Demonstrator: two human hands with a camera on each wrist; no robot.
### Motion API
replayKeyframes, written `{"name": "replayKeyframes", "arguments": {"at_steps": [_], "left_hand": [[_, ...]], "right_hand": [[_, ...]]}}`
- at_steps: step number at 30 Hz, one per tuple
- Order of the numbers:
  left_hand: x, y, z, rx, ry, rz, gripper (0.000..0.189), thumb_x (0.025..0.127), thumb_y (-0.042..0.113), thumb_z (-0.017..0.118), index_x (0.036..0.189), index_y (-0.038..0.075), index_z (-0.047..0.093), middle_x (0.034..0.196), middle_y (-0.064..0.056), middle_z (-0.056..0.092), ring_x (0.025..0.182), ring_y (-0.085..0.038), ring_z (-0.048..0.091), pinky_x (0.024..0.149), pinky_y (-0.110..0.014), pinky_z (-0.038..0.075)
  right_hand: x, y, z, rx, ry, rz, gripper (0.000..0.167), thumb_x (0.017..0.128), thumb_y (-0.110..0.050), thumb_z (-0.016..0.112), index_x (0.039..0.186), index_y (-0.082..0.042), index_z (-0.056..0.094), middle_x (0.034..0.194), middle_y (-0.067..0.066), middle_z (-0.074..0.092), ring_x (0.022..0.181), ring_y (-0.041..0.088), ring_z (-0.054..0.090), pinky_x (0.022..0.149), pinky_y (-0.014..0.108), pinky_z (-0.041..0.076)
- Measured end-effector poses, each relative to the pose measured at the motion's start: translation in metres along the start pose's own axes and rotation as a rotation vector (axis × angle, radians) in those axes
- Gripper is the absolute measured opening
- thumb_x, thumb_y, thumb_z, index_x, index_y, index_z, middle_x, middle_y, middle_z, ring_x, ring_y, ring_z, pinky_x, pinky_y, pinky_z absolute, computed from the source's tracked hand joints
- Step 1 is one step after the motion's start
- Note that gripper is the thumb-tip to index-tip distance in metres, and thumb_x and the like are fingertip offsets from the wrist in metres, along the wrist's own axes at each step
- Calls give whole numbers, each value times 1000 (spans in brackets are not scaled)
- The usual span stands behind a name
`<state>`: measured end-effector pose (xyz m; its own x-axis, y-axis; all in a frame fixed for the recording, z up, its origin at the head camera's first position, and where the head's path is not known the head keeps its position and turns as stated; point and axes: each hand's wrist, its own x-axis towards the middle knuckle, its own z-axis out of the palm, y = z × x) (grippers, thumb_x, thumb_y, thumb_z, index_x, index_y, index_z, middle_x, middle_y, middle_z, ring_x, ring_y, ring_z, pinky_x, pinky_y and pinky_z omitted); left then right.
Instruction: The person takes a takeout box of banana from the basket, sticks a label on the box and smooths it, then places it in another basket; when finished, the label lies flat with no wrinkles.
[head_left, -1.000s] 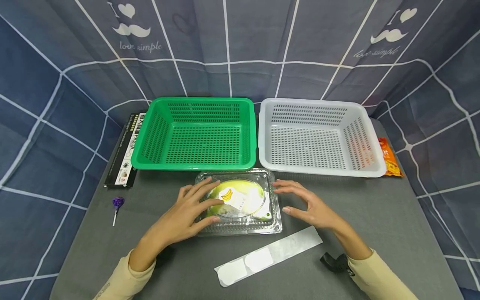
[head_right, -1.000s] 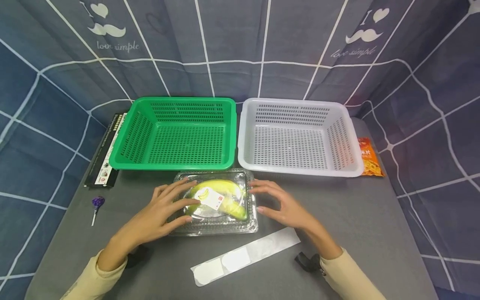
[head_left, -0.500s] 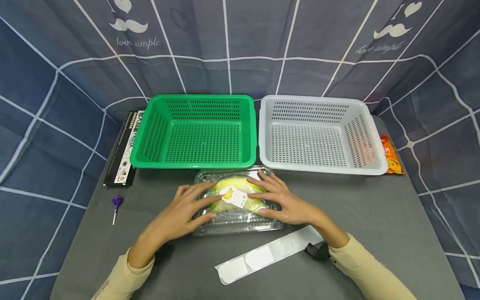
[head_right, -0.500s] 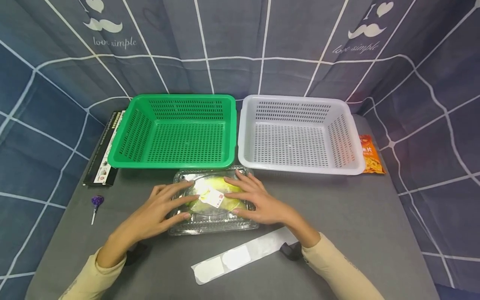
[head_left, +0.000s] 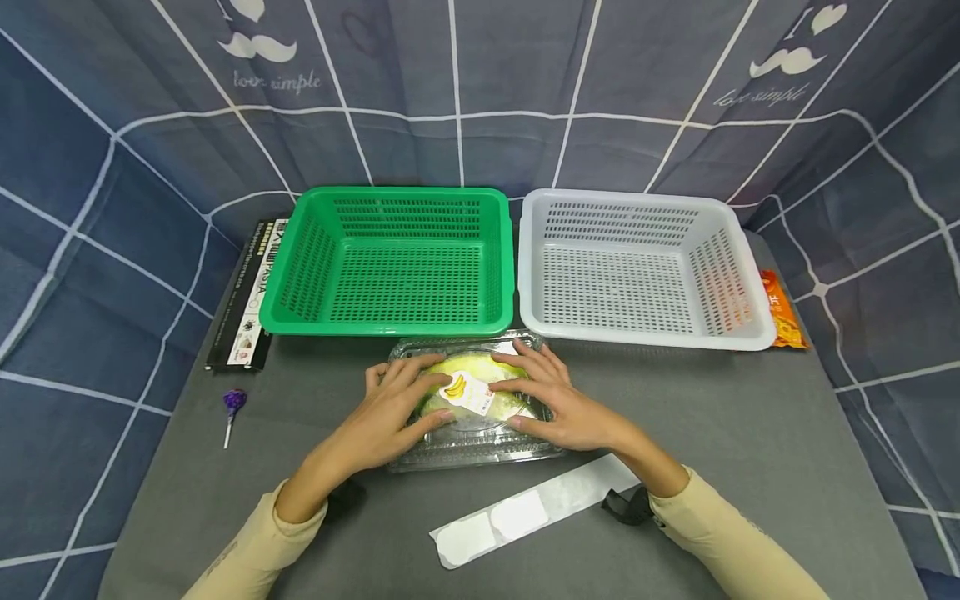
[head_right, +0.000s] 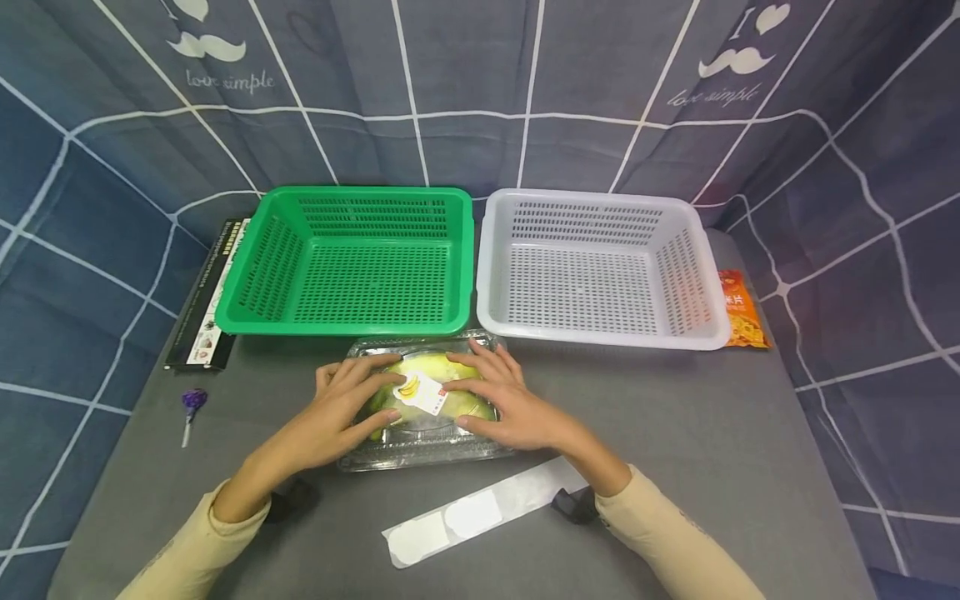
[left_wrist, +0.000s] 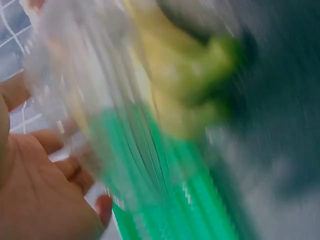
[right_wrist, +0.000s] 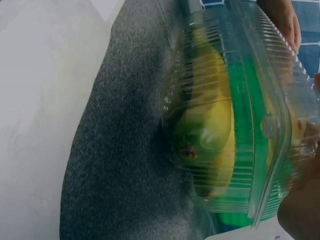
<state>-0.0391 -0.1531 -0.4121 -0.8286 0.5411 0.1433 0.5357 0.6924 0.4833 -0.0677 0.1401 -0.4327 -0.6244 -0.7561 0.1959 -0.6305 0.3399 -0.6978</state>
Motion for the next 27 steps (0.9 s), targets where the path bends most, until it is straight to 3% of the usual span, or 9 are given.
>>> {"name": "replayKeyframes", "arguments": {"at_steps": [7, 12, 15, 22, 27], "left_hand": [[6, 8, 6, -130, -4, -36, 36, 94, 33, 65, 126, 16, 65, 152, -11, 40, 133, -30, 38, 98, -58, 17], [13, 6, 7, -91, 1, -27, 48, 95, 33, 64, 137, 12, 56, 151, -10, 41, 132, -31, 38, 94, -51, 22], [18, 3, 6, -68, -9, -12, 45, 97, 31, 62, 138, 14, 57, 149, -10, 42, 130, -31, 39, 92, -48, 24], [35, -2, 1, -93, -11, 18, 19, 99, 24, 59, 114, 17, 68, 133, -9, 51, 119, -28, 44, 90, -45, 29], [41, -5, -1, -91, 9, 47, 5, 94, 19, 66, 98, 18, 69, 123, -7, 58, 112, -26, 49, 87, -43, 35]], "right_hand": [[4, -3, 0, -12, -17, 6, 41, 94, -25, 62, 134, -15, 59, 158, 15, 29, 151, 38, 5, 113, 69, -5], [3, -3, -2, 1, -41, 3, 43, 96, -29, 60, 137, -17, 58, 159, 15, 25, 151, 41, 1, 112, 69, -8], [3, -3, -2, 3, -54, 5, 43, 98, -32, 57, 138, -18, 57, 160, 15, 23, 150, 41, -1, 113, 68, -9], [1, -2, -1, 5, -45, 6, 45, 97, -33, 59, 140, -20, 55, 161, 14, 22, 151, 40, -2, 114, 65, -11], [0, -1, 1, 10, -31, 4, 47, 96, -31, 60, 141, -19, 52, 160, 13, 23, 151, 39, 0, 115, 65, -9]]}}
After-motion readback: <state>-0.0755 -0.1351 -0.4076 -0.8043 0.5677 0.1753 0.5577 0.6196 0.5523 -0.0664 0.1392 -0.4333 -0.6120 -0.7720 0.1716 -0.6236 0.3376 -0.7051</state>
